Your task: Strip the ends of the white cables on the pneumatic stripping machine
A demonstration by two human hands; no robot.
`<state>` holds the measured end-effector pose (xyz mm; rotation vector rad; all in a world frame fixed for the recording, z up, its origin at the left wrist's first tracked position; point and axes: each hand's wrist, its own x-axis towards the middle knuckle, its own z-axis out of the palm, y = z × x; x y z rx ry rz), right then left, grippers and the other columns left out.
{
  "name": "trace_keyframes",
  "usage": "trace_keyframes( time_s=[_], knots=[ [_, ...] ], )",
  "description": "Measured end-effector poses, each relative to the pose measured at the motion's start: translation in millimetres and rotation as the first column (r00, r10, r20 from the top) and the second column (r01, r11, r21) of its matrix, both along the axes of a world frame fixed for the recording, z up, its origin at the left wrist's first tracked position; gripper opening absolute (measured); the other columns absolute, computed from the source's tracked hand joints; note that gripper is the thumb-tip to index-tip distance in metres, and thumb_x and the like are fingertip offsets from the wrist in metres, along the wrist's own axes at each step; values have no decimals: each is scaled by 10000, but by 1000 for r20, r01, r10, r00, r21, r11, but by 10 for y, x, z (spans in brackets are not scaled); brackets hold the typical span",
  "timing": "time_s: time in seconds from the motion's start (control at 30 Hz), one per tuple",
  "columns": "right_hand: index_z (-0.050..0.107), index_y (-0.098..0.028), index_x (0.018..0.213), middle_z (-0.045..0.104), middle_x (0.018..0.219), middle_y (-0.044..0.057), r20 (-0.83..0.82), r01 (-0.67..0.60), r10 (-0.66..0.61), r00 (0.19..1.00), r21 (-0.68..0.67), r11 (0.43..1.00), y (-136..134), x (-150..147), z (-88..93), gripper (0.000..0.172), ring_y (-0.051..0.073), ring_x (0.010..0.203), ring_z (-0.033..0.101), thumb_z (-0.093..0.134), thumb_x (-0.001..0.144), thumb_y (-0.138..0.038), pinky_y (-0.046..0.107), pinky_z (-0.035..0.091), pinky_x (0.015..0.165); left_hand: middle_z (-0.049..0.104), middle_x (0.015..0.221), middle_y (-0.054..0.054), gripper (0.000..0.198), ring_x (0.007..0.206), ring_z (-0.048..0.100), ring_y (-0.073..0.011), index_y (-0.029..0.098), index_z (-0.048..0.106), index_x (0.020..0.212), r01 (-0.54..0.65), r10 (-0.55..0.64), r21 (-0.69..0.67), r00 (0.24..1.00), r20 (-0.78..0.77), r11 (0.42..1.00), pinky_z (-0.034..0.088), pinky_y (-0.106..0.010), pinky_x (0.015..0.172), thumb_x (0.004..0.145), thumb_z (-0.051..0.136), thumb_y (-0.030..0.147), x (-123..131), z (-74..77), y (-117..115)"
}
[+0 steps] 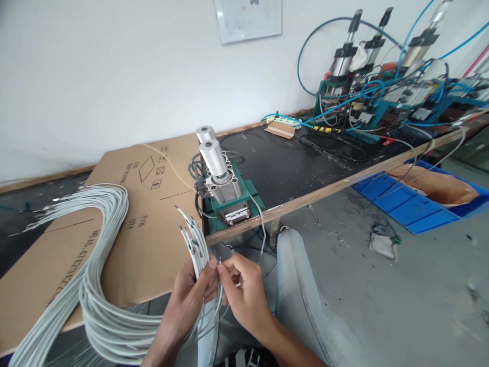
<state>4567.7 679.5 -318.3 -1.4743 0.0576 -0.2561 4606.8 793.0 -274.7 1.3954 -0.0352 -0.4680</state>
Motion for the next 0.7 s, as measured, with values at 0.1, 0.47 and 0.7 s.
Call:
trace_keyframes(
  time_s=[0.1, 0.47, 0.7],
  knots=[
    [546, -199, 744, 542, 609, -54, -1, -15, 15, 1000, -6, 1000, -15, 5, 5, 349, 75, 436, 545, 572, 1025, -404, 175, 413, 426, 332, 514, 125, 556, 441, 284, -51, 182, 563, 867, -33, 33, 5, 999, -23, 999, 278, -162, 407, 752, 785, 678, 0, -3, -10],
    [641, -212, 1181, 671, 863, 13, 267, 69, 11, 964, -287, 956, -230, -24, -79, 183, 94, 570, 661, 514, 1049, -218, 188, 552, 523, 306, 518, 119, 554, 455, 252, -45, 171, 559, 775, -20, 16, 66, 998, 59, 998, 244, -165, 415, 771, 763, 686, 145, 4, -41],
    [666, -167, 1256, 782, 998, 86, 663, 499, 90, 744, -640, 585, -416, 150, -159, 317, 163, 883, 768, 622, 961, -62, 228, 622, 795, 331, 562, 115, 513, 473, 280, -53, 149, 625, 1005, -156, 156, -5, 985, 80, 988, 270, -158, 418, 814, 779, 599, 238, 118, -98]
  ],
)
